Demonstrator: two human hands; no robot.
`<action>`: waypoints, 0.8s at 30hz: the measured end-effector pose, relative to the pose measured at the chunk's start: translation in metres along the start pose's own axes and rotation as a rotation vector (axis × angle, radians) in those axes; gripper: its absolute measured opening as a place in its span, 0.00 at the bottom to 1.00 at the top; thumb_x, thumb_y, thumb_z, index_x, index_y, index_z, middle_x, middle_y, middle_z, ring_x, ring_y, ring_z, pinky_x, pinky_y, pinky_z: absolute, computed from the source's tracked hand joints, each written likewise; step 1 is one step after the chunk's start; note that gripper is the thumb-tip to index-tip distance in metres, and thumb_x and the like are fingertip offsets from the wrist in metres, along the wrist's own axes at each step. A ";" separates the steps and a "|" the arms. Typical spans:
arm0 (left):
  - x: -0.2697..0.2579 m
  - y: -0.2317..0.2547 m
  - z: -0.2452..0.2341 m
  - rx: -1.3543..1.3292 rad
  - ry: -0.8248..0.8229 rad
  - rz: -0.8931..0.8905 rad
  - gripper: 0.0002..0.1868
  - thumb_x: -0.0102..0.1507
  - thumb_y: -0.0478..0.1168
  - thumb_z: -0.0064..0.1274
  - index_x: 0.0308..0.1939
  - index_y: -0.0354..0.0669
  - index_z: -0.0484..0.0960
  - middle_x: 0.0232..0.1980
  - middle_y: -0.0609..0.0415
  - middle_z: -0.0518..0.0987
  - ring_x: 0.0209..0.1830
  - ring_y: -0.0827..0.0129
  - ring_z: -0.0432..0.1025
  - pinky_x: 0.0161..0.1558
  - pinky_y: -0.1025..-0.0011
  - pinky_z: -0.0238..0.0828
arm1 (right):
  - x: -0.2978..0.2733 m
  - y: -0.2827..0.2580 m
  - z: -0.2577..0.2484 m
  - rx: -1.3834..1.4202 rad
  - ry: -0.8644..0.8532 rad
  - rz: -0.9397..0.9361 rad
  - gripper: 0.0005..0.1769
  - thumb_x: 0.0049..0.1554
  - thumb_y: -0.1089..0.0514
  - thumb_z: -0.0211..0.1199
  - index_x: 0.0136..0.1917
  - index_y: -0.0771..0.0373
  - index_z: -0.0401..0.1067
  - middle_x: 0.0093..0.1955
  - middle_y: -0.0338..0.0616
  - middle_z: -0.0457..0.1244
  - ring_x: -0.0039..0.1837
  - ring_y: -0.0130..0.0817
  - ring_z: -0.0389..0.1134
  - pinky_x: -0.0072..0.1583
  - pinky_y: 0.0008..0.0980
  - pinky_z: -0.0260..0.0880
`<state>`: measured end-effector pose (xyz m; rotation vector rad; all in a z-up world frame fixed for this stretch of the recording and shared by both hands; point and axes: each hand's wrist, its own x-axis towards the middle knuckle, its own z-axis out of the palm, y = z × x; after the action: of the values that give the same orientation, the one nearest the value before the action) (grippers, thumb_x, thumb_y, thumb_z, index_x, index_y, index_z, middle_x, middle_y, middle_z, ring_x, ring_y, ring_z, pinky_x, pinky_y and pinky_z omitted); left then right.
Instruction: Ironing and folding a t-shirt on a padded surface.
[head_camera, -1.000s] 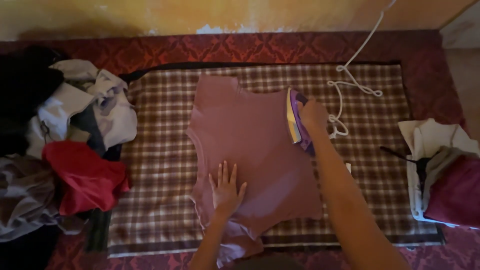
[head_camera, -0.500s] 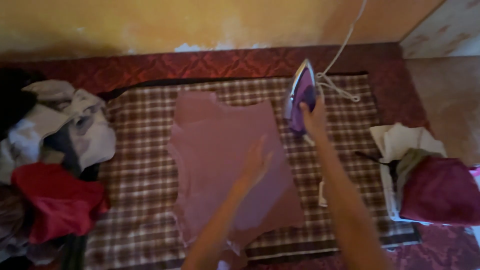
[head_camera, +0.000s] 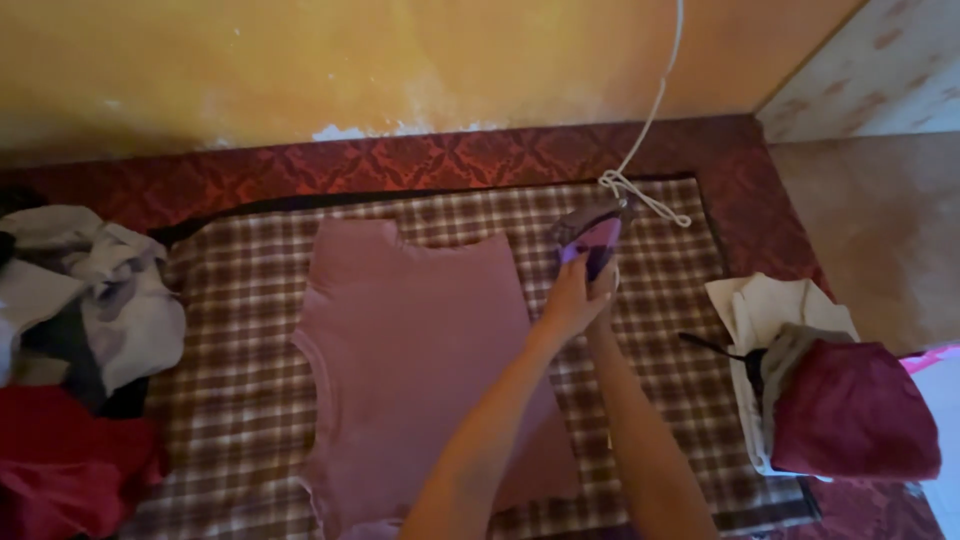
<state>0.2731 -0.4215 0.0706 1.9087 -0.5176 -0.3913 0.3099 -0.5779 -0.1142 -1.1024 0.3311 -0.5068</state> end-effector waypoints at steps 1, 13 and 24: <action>-0.002 0.005 0.001 -0.004 -0.002 -0.001 0.46 0.64 0.50 0.56 0.80 0.39 0.50 0.79 0.37 0.58 0.74 0.43 0.62 0.69 0.52 0.67 | -0.008 -0.011 0.000 -0.004 0.002 0.001 0.27 0.73 0.39 0.44 0.59 0.63 0.71 0.48 0.40 0.64 0.49 0.34 0.66 0.50 0.38 0.67; -0.041 0.008 -0.029 0.124 -0.150 0.089 0.47 0.69 0.48 0.58 0.80 0.37 0.43 0.80 0.34 0.55 0.76 0.40 0.57 0.68 0.52 0.60 | -0.063 -0.106 0.062 -1.105 -0.079 -0.448 0.21 0.64 0.45 0.59 0.56 0.67 0.68 0.40 0.50 0.67 0.39 0.51 0.69 0.40 0.47 0.67; -0.121 -0.083 -0.077 0.080 -0.066 0.251 0.30 0.67 0.40 0.53 0.72 0.35 0.65 0.65 0.34 0.75 0.61 0.48 0.72 0.59 0.54 0.71 | -0.075 -0.136 0.050 -1.100 -0.169 -0.396 0.27 0.60 0.44 0.71 0.58 0.69 0.70 0.45 0.55 0.68 0.46 0.57 0.70 0.49 0.49 0.69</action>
<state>0.2227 -0.2698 0.0265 1.8835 -0.8175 -0.2740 0.2407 -0.5475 0.0301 -2.2946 0.2330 -0.5806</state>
